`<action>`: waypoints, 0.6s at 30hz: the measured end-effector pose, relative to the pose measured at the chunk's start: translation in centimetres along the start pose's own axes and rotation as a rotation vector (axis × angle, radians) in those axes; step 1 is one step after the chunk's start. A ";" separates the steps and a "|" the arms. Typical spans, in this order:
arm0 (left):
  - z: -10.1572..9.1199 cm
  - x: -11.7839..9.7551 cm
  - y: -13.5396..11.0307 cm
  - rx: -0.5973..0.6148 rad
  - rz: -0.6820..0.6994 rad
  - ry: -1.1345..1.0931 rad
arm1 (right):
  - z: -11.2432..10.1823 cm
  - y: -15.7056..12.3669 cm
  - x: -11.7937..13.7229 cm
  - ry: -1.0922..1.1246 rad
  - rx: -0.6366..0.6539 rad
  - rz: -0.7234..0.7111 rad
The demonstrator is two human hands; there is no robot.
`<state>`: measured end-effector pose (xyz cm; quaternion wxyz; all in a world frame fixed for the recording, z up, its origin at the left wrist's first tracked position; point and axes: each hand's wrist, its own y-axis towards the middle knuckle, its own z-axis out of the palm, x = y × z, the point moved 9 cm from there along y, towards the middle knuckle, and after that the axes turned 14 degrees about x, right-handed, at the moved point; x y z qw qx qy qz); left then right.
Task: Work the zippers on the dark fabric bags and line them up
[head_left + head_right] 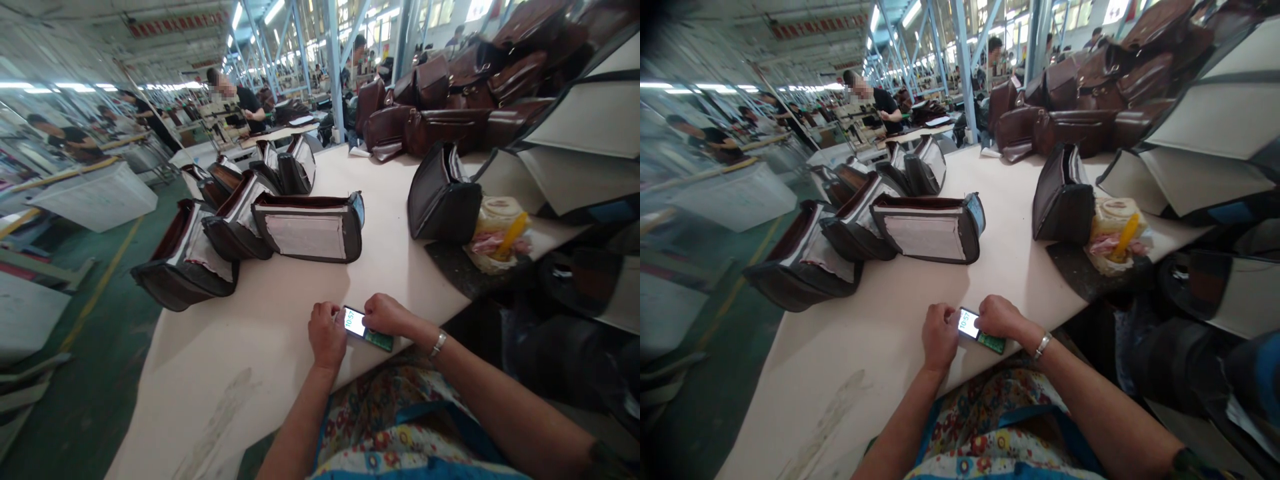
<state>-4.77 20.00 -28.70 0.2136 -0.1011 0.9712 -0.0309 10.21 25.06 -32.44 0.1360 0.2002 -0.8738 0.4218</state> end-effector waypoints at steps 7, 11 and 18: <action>-0.8 -2.7 -1.3 -0.022 0.246 0.182 | 0.1 -0.1 0.0 -0.019 0.001 -0.016; -0.9 -3.7 -1.8 -0.026 0.329 0.247 | 0.1 -0.2 0.2 -0.015 -0.004 -0.033; -0.6 -4.9 -2.7 -0.033 0.410 0.278 | -0.2 -0.4 0.2 0.053 -0.014 -0.056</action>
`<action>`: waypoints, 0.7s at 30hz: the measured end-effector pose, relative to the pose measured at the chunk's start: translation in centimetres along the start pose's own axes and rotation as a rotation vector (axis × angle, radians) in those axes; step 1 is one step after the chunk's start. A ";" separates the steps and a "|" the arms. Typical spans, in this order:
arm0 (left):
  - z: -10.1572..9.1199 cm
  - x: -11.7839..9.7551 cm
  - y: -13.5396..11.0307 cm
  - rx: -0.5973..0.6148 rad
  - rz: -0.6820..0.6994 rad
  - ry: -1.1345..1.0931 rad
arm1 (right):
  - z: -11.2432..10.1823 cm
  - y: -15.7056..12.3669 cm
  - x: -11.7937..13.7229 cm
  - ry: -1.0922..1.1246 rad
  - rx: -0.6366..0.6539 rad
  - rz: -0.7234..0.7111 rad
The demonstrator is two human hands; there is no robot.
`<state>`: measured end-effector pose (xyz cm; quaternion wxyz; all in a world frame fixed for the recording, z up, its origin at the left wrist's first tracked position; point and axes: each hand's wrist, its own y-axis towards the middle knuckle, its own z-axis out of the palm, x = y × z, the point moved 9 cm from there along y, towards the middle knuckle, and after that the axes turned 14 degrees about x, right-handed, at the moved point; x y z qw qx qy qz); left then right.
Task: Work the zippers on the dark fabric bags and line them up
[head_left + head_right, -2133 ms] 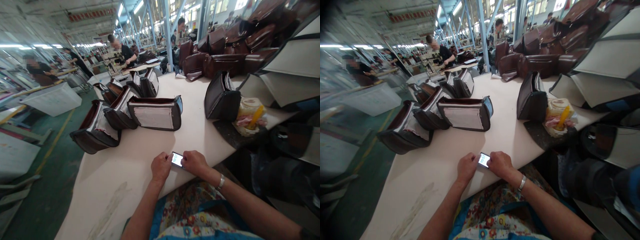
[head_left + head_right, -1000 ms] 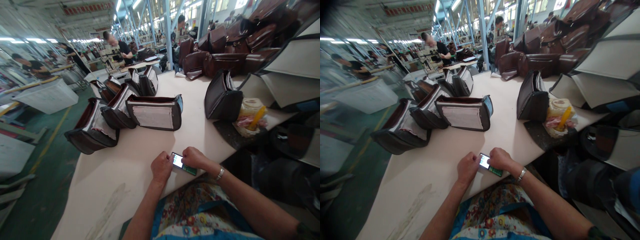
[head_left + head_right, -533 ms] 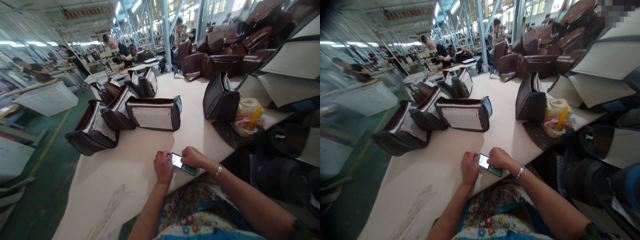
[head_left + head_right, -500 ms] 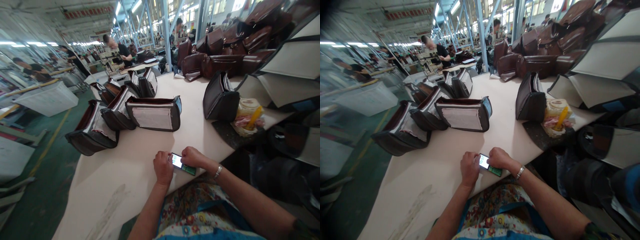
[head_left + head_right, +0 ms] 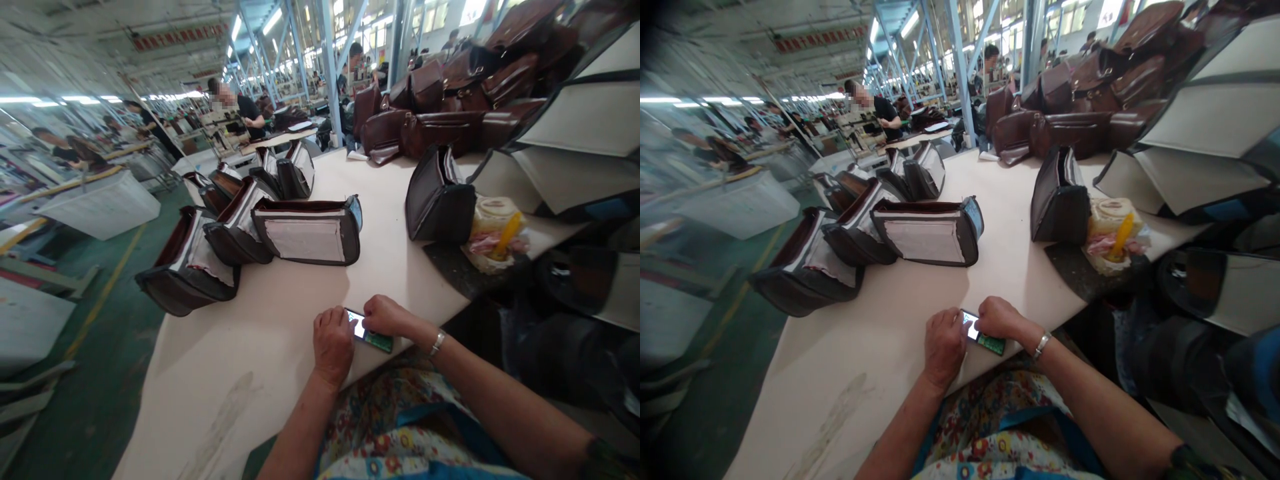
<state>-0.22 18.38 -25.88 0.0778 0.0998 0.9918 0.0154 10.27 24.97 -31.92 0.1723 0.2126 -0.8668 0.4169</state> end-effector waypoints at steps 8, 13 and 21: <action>1.2 -0.9 -1.2 -0.032 0.111 -0.024 | -0.4 0.2 -0.8 0.201 -0.061 -0.040; 2.1 -1.9 -2.2 -0.015 0.175 -0.019 | -0.3 0.4 -2.9 0.446 -0.156 -0.085; 2.9 -3.8 -3.4 0.043 0.229 -0.026 | 0.3 0.3 -4.9 0.790 -0.315 -0.217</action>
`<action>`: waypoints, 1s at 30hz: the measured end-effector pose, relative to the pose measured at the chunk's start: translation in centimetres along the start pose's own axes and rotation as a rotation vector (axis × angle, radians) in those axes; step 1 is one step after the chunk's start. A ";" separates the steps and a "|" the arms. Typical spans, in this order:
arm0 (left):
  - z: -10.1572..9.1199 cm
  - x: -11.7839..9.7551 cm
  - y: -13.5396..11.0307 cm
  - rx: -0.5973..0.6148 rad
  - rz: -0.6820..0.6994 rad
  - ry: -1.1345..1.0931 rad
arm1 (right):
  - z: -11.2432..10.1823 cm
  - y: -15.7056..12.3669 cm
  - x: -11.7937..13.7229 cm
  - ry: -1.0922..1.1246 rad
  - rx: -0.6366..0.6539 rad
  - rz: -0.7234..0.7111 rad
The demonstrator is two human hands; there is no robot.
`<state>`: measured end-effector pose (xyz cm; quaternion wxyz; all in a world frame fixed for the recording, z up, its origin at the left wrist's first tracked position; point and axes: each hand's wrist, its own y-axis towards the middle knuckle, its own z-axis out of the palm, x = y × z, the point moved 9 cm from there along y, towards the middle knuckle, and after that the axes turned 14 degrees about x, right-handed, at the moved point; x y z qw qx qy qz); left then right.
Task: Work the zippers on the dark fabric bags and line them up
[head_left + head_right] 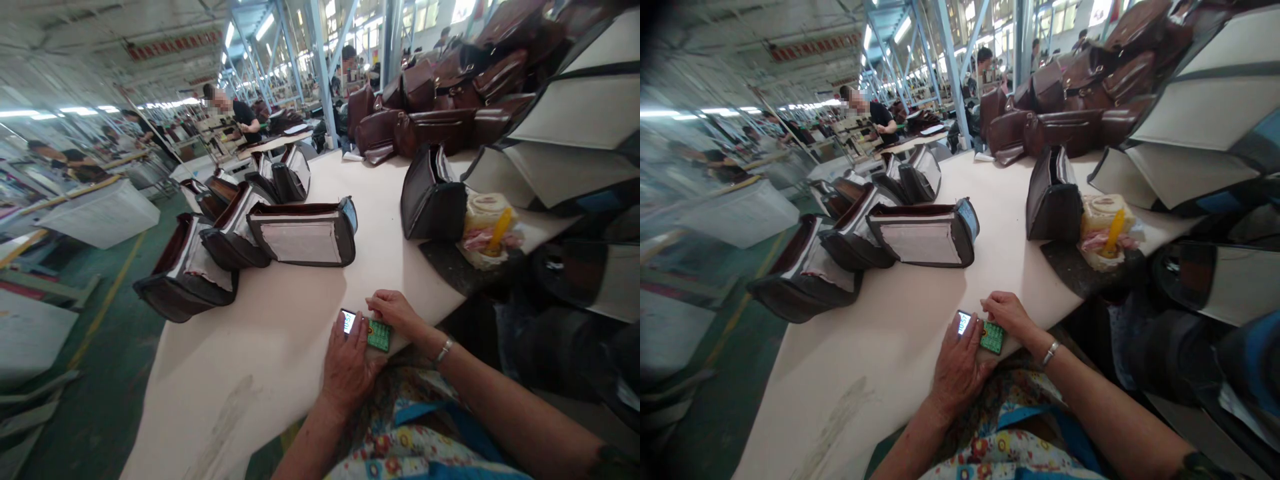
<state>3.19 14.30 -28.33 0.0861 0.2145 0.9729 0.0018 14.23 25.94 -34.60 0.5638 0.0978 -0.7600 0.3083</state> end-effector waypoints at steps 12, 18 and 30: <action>0.4 -0.1 -0.4 0.044 -0.007 -0.005 | -0.1 -0.6 0.1 0.128 -0.057 -0.139; 0.0 -0.4 -0.6 0.038 -0.022 -0.008 | -0.2 -1.2 0.6 0.074 -0.086 -0.200; -0.1 3.0 -5.0 -0.064 -0.219 -0.028 | 2.6 -8.1 5.6 -0.543 -0.157 -0.569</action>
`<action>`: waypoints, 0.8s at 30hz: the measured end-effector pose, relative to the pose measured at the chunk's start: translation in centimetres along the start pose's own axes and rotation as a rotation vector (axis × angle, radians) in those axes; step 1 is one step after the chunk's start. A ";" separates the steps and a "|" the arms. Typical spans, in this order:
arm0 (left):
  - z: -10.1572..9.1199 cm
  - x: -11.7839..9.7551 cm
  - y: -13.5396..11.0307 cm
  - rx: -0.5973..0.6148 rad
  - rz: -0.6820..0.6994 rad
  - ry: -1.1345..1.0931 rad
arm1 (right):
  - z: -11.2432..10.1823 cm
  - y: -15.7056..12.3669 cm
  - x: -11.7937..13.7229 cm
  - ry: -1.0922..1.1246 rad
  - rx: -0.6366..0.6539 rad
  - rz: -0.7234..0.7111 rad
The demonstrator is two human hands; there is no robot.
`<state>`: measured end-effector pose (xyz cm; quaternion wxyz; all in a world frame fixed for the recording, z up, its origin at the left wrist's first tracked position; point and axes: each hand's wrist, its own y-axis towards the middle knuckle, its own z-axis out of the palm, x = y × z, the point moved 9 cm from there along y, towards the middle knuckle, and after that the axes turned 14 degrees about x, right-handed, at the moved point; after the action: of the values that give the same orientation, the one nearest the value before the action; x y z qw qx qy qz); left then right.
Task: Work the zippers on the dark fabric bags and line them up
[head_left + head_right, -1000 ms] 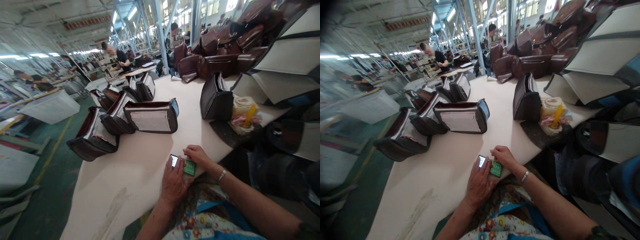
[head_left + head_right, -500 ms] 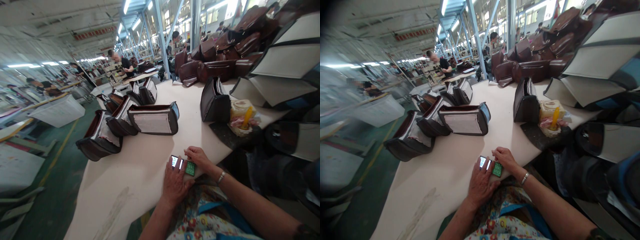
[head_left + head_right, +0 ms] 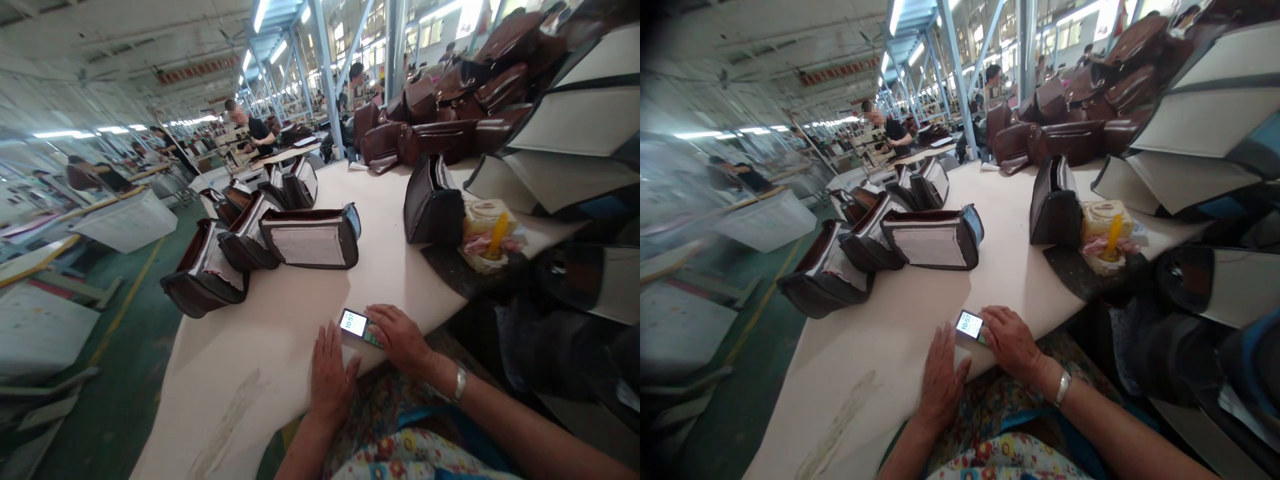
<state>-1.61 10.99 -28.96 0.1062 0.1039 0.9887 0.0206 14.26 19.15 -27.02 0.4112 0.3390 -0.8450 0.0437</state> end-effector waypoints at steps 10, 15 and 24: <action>0.5 -2.4 4.3 0.170 0.228 -0.003 | 4.9 -1.4 3.3 -0.379 0.206 -0.198; 0.9 -1.1 4.5 0.197 0.154 -0.002 | 5.1 -1.4 3.0 -0.456 0.195 -0.220; 0.8 0.7 5.0 0.192 -0.021 -0.051 | 5.1 -1.8 2.6 -0.497 0.172 -0.236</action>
<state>-1.14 16.01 -29.62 0.1210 0.1040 0.9841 -0.0780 10.81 14.59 -28.91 0.1635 0.4689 -0.8678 -0.0174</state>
